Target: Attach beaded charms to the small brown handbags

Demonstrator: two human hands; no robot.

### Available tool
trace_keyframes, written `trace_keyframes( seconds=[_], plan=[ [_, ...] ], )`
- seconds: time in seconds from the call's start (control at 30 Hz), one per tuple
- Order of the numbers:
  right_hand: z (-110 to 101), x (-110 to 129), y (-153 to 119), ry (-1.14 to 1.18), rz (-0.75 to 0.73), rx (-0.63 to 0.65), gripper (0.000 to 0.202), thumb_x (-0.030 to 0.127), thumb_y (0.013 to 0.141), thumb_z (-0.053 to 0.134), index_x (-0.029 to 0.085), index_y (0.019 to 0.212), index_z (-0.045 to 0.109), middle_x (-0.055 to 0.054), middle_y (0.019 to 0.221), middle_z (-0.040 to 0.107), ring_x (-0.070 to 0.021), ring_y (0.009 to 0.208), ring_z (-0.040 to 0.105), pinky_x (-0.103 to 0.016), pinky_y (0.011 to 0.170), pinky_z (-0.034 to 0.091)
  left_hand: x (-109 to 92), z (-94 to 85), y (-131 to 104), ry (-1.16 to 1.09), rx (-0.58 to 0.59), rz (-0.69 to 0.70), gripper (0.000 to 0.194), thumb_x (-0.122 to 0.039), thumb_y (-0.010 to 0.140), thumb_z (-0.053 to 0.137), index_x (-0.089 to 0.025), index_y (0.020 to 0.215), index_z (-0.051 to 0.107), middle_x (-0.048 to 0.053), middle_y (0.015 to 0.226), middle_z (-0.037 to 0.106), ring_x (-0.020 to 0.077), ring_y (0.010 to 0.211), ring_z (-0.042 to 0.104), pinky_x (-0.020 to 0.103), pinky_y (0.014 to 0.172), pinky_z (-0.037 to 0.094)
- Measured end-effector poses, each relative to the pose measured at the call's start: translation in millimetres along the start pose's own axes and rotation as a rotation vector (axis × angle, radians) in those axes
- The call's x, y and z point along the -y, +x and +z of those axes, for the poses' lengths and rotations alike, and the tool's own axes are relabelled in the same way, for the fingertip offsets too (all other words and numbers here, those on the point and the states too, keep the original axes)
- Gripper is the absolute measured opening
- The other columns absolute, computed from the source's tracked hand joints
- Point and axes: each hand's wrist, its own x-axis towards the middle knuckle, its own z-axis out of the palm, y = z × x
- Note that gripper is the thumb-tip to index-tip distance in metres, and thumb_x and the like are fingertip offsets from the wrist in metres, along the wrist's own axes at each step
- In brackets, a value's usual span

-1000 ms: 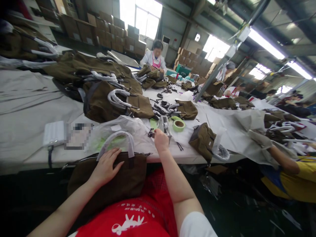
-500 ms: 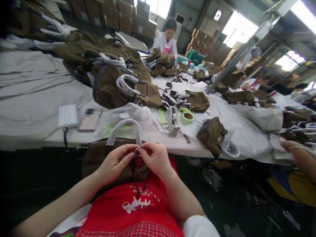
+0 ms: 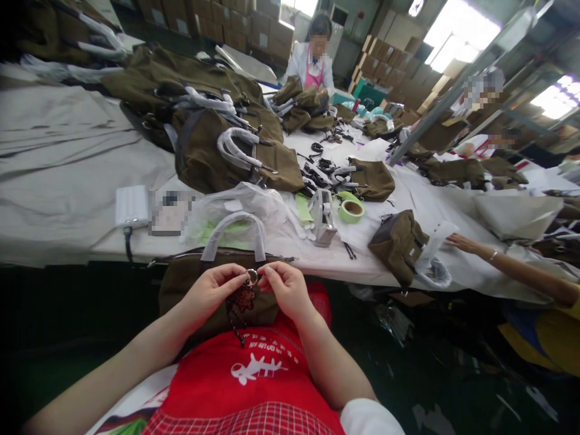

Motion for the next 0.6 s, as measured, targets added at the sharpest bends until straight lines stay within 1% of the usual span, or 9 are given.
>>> trace_keyframes(
  seconds=[0.07,0.1,0.17,0.23,0.33,0.4,0.47,0.53,0.6],
  plan=[
    [-0.8,0.1,-1.3,-0.061,-0.028,0.016,0.022,0.037,0.089,0.059,0.018,0.089,0.070,-0.001,0.068,0.067,-0.0124,0.059,0.061,-0.023,0.057,0.051,0.0,-0.1,0.1,-0.010,-0.015,-0.017,0.035,-0.048,0.071,0.074,-0.015,0.080,0.068,0.003,0.076,0.067,0.0146,0.070,0.057,0.025,0.066,0.046],
    [-1.1,0.9,-2.2,-0.102,-0.065,0.018,0.019,0.034,0.088,0.060,0.018,0.093,0.069,-0.001,0.071,0.067,-0.0127,0.060,0.061,-0.023,0.058,0.051,0.0,-0.2,0.2,-0.019,-0.021,-0.024,0.035,-0.048,0.070,0.075,-0.015,0.079,0.069,0.003,0.075,0.067,0.0143,0.070,0.057,0.024,0.066,0.046],
    [-1.2,3.0,-3.8,-0.230,-0.196,0.028,0.019,0.026,0.087,0.061,0.020,0.104,0.068,-0.002,0.079,0.067,-0.0141,0.068,0.063,-0.025,0.064,0.053,0.2,-0.4,0.4,-0.044,-0.028,-0.043,0.035,-0.048,0.068,0.076,-0.015,0.077,0.068,0.002,0.073,0.066,0.0136,0.068,0.056,0.024,0.065,0.045],
    [-1.1,4.6,-4.6,-0.419,-0.361,0.064,0.026,0.018,0.087,0.058,0.023,0.111,0.067,-0.004,0.088,0.067,-0.0155,0.079,0.064,-0.027,0.072,0.053,0.7,-0.7,0.6,-0.071,-0.021,-0.065,0.035,-0.048,0.066,0.078,-0.015,0.076,0.068,0.001,0.071,0.065,0.0131,0.066,0.055,0.023,0.063,0.045],
    [-1.2,3.2,-4.1,-0.676,-0.527,0.113,0.026,0.014,0.091,0.053,0.025,0.109,0.069,-0.005,0.095,0.069,-0.0168,0.087,0.064,-0.029,0.080,0.052,2.7,-1.6,1.4,-0.099,0.011,-0.100,0.036,-0.048,0.065,0.079,-0.015,0.076,0.068,0.001,0.071,0.065,0.0132,0.066,0.055,0.023,0.064,0.044],
    [-1.7,0.8,-3.6,-0.769,-0.576,0.105,0.023,0.017,0.094,0.052,0.024,0.108,0.069,-0.006,0.096,0.070,-0.0170,0.087,0.065,-0.029,0.081,0.052,4.4,-2.9,2.5,-0.096,0.021,-0.112,0.037,-0.050,0.066,0.077,-0.015,0.076,0.068,0.001,0.071,0.065,0.0138,0.066,0.055,0.024,0.064,0.045],
    [-2.4,-0.8,-3.5,-0.826,-0.589,0.092,0.020,0.020,0.095,0.053,0.023,0.106,0.069,-0.006,0.095,0.071,-0.0170,0.086,0.066,-0.028,0.080,0.052,5.1,-4.5,3.2,-0.058,0.013,-0.087,0.039,-0.054,0.072,0.071,-0.015,0.075,0.067,0.002,0.072,0.065,0.0151,0.068,0.056,0.026,0.066,0.046],
    [-2.9,-0.3,-4.0,-0.864,-0.574,0.080,0.017,0.022,0.095,0.055,0.022,0.103,0.070,-0.005,0.092,0.072,-0.0168,0.083,0.066,-0.028,0.077,0.051,4.2,-5.8,2.7,0.026,0.031,-0.013,0.041,-0.056,0.080,0.060,-0.016,0.078,0.067,0.003,0.075,0.067,0.0175,0.073,0.058,0.028,0.071,0.047],
    [-3.2,2.1,-4.8,-0.884,-0.545,0.071,0.016,0.024,0.095,0.057,0.021,0.100,0.071,-0.005,0.089,0.073,-0.0165,0.079,0.066,-0.027,0.074,0.050,1.9,-6.1,0.6,0.179,0.080,0.086,0.037,-0.052,0.084,0.056,-0.017,0.088,0.067,0.005,0.085,0.069,0.0202,0.082,0.061,0.031,0.078,0.048]
  ],
)
